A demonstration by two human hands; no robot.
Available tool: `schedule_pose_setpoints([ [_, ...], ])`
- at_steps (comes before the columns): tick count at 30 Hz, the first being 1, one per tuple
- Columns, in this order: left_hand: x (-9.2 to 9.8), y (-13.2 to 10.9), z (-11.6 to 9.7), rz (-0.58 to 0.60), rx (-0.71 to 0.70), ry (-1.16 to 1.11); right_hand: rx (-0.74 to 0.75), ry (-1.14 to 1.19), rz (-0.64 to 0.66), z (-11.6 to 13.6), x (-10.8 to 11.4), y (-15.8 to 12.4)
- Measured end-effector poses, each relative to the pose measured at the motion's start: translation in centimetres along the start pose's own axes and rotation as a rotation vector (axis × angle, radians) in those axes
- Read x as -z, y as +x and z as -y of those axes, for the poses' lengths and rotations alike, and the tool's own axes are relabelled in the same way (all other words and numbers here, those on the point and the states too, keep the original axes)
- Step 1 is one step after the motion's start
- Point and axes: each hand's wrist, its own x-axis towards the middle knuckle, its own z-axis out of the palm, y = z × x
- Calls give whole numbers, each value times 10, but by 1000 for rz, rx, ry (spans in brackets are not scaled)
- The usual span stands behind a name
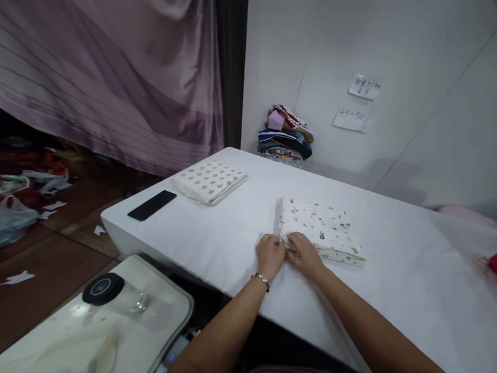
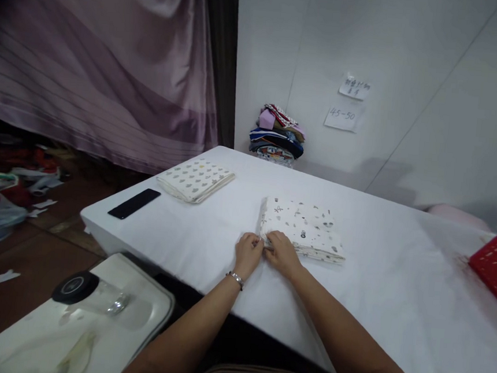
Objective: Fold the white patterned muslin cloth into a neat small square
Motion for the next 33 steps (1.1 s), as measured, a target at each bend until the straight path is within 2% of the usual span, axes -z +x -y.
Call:
schedule_pose_setpoints([
  [5, -2, 2, 1, -1, 0, -30, -45, -9, -11, 1, -5, 0],
  [8, -2, 2, 1, -5, 0, -21, -98, 84, -20, 5, -1, 5],
  [14, -2, 2, 2, -9, -22, -39, -150, 229, 46, 2, 7, 14],
  [20, -4, 2, 7, -3, -49, -54, -212, 125, 31, -1, 3, 21],
  [24, -4, 2, 7, -18, -58, -36, -152, 77, -24, -1, 5, 19],
  [29, -3, 1, 3, -14, -30, -20, -78, -37, 76, 3, 7, 10],
  [33, -3, 1, 4, -1, -52, -65, -78, -106, 83, 7, 2, 5],
])
